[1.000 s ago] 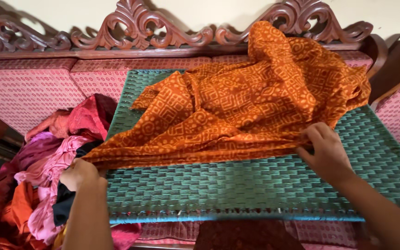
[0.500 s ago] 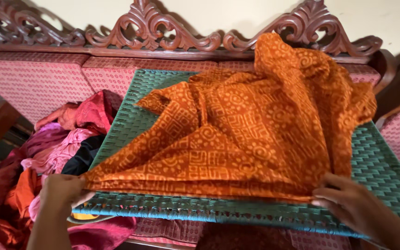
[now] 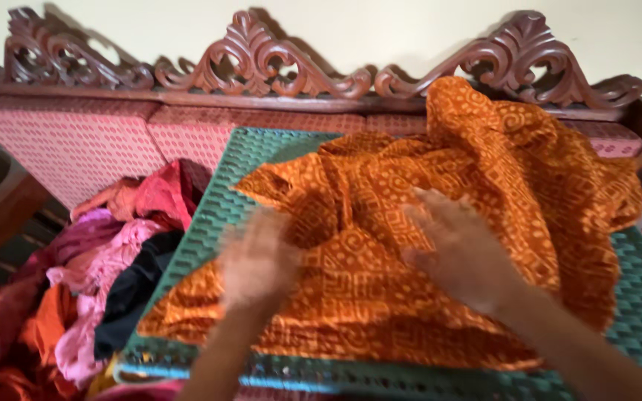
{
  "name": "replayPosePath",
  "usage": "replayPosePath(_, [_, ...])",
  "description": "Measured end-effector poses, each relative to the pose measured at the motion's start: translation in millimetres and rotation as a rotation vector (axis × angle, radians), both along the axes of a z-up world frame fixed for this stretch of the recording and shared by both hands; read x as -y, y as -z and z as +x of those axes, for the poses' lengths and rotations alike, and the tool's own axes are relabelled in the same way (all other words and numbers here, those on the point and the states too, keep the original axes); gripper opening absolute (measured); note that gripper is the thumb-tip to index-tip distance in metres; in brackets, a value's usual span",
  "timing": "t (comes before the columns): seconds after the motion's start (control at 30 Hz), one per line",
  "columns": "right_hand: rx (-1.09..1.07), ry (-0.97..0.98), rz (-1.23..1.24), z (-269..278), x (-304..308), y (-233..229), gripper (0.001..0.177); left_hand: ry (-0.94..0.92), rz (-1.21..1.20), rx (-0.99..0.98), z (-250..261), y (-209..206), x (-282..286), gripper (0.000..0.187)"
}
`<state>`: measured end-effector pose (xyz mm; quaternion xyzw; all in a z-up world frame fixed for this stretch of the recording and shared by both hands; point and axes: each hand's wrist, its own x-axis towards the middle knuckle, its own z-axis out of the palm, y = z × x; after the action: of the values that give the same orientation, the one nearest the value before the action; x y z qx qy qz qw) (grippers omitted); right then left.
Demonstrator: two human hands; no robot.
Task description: The person unties a red bundle and removes an orange patterned cloth. They spread the cloth on a green woven mat, smooth it, and fold it into a compact rectangle.
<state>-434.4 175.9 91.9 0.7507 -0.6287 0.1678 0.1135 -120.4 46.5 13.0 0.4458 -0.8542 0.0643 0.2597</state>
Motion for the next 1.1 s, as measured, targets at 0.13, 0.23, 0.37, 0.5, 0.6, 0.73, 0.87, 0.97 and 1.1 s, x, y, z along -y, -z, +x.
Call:
replayPosePath(0.13, [-0.368, 0.033, 0.255, 19, 15, 22, 0.082, 0.175, -0.037, 0.084, -6, 10, -12, 0.089])
replayPosePath(0.23, [-0.096, 0.238, 0.923, 13, 19, 15, 0.084, 0.108, 0.398, 0.195, 5, -1, 7, 0.082])
replayPosePath(0.37, [0.016, 0.220, 0.860, 6, 43, -4, 0.065, -0.020, 0.984, -0.108, 0, -33, 85, 0.073])
replayPosePath(0.5, [0.069, 0.224, 0.557, -1, 91, -15, 0.027, -0.417, 0.683, -0.100, -18, -42, 138, 0.062])
replayPosePath(0.6, [0.084, 0.280, 0.293, -7, 127, -8, 0.033, -0.459, 0.676, 0.093, -38, -35, 161, 0.074])
replayPosePath(0.73, [0.005, 0.288, 0.303, -34, 164, 1, 0.064, -0.368, 0.767, 0.088, -52, -13, 175, 0.067])
replayPosePath(0.87, [0.071, 0.436, 0.648, -67, 160, 14, 0.066, -0.207, 0.703, 0.050, -42, 0, 189, 0.043])
replayPosePath(0.97, [0.245, 0.452, 0.592, -75, 149, 24, 0.066, -0.155, 0.691, -0.063, -40, 2, 192, 0.049])
replayPosePath(1.1, [0.313, 0.457, 0.476, -75, 141, 32, 0.042, -0.286, 0.719, -0.138, -43, -9, 195, 0.061])
